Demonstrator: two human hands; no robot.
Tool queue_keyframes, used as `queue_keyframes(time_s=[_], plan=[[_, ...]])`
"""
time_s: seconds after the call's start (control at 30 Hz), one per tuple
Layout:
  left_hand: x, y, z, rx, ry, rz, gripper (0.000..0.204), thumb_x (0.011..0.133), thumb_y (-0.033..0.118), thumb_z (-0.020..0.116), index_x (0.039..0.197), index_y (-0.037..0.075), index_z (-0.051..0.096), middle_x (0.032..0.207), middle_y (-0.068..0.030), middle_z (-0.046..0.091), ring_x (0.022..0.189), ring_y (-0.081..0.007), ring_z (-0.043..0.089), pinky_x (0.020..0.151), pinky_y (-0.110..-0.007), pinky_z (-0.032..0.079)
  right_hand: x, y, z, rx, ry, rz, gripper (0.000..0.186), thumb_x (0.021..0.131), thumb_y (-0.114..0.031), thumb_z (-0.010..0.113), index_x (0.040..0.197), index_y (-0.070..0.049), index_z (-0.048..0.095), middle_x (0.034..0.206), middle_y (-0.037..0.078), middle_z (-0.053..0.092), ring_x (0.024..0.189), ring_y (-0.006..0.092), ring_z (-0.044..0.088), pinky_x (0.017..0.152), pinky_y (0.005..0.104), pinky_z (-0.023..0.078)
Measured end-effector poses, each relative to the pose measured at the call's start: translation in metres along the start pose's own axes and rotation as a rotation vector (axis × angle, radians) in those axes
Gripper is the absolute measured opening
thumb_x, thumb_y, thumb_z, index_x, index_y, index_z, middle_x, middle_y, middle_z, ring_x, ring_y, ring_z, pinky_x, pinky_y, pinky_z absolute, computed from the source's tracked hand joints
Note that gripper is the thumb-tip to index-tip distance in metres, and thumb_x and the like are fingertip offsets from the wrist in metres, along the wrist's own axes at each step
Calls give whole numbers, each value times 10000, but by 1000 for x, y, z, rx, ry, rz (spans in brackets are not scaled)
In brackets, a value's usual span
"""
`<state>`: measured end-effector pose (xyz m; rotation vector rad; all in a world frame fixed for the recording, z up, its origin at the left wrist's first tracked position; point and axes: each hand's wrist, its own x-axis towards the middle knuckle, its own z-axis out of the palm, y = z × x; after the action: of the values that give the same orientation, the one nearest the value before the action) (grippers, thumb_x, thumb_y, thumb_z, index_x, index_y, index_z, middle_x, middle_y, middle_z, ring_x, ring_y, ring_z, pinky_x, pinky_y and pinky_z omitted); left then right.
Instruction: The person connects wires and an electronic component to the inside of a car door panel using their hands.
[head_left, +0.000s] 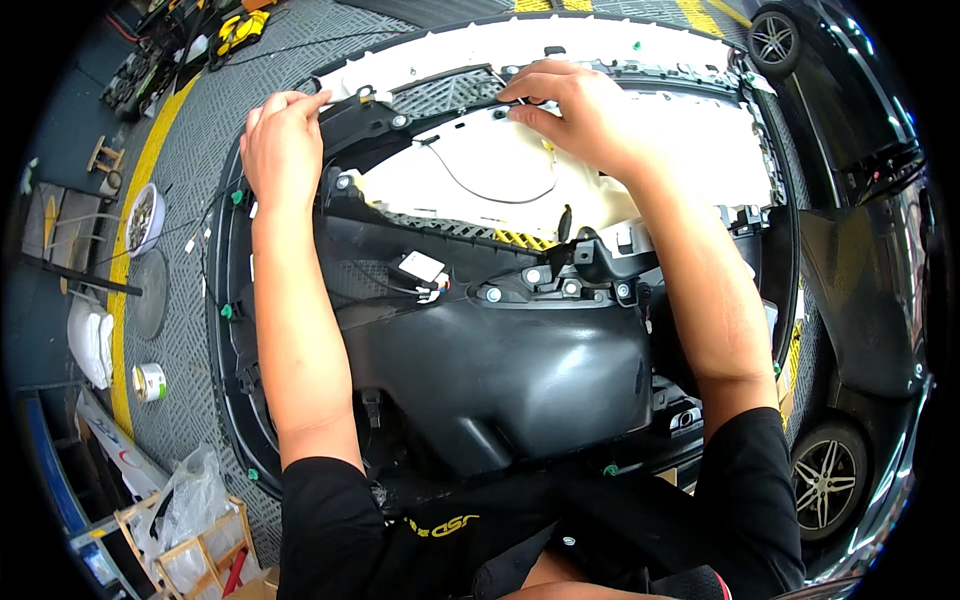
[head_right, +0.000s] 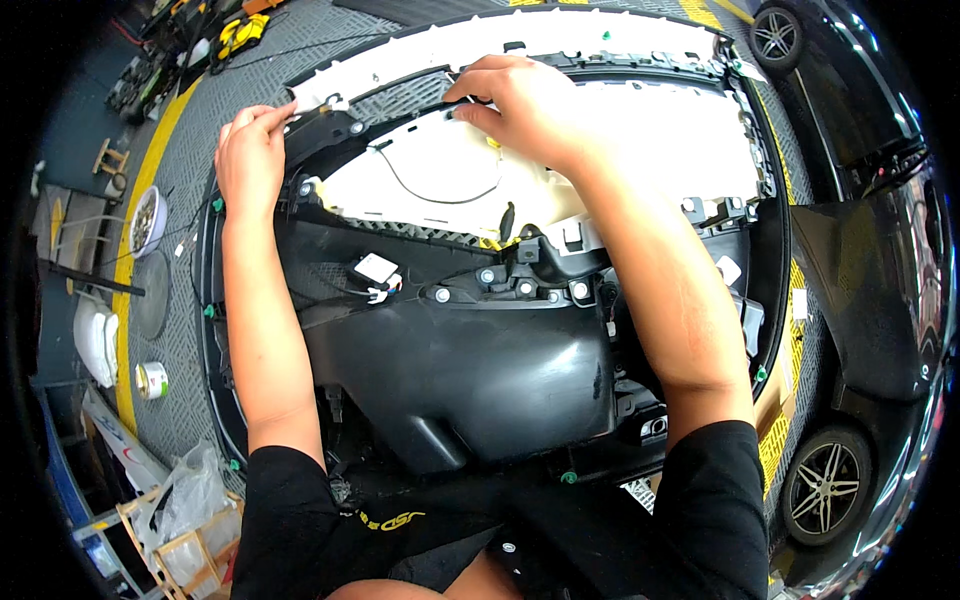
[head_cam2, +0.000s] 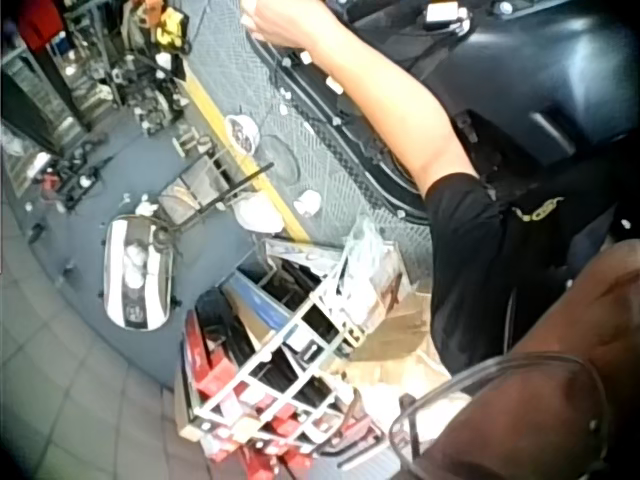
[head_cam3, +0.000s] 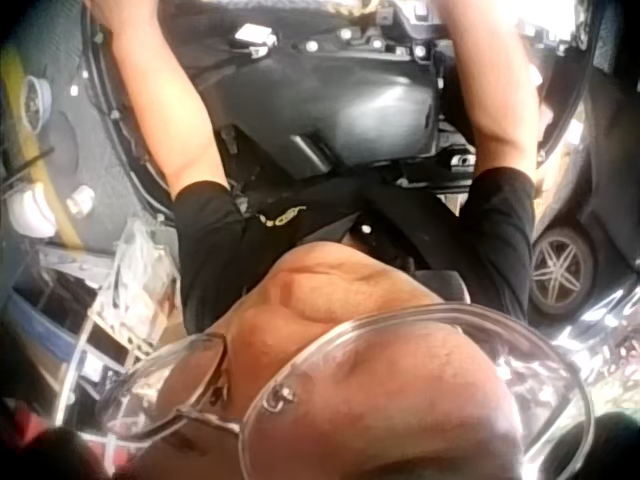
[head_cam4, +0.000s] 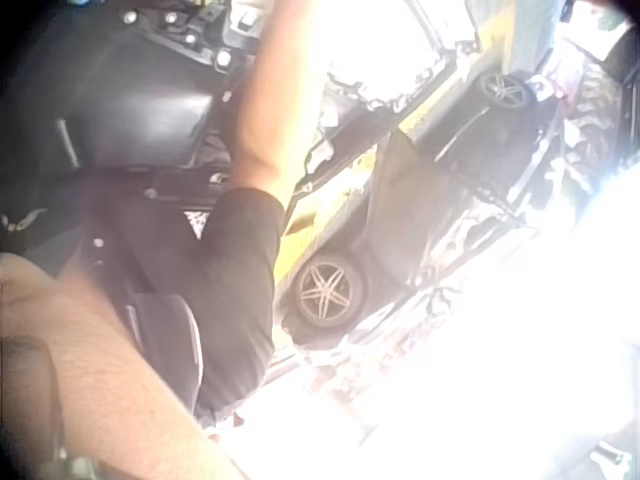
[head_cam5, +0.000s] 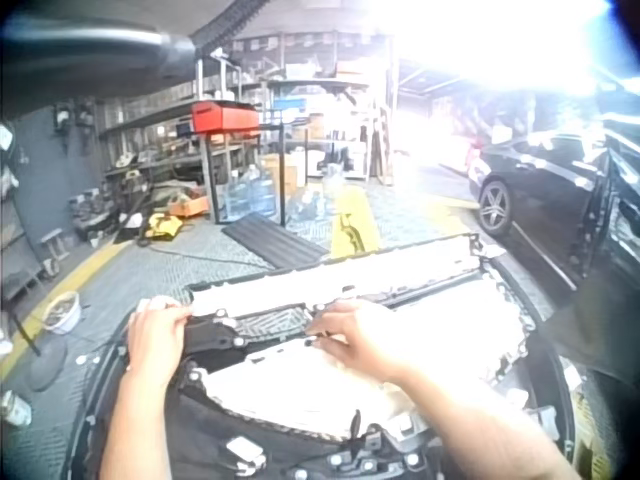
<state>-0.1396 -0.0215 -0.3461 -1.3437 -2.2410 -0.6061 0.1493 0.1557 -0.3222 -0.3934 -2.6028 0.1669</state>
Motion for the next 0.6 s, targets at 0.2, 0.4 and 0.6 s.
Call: queue_keyframes(time_s=[0.2, 0.4, 0.6], plan=[[-8, -29, -3, -26, -185, -72, 294, 940, 100, 621, 1119, 237, 810, 1173, -34, 736, 1109, -282, 674, 989, -400, 514, -1, -15, 10, -149, 70, -124, 301, 932, -280, 719, 1207, -155, 730, 1239, 28, 708, 1177, 269, 634, 1017, 394, 513], [-22, -80, -33, -344, -237, 129, 523, 848, 62, 728, 1366, 119, 676, 1354, -144, 644, 1247, -288, 613, 1092, -370, 451, 1, -14, 7, -204, 62, -94, 309, 965, -303, 692, 1231, -148, 719, 1268, 65, 697, 1213, 286, 620, 1037, 413, 498], [-32, -94, -109, -237, -509, -67, 272, 976, 254, 690, 1147, 44, 714, 914, -39, 705, 836, -119, 631, 804, -302, 520, -1, -7, 2, -134, 81, -104, 282, 1000, -253, 659, 1218, -81, 708, 1266, 92, 689, 1211, 305, 618, 1020, 417, 495]])
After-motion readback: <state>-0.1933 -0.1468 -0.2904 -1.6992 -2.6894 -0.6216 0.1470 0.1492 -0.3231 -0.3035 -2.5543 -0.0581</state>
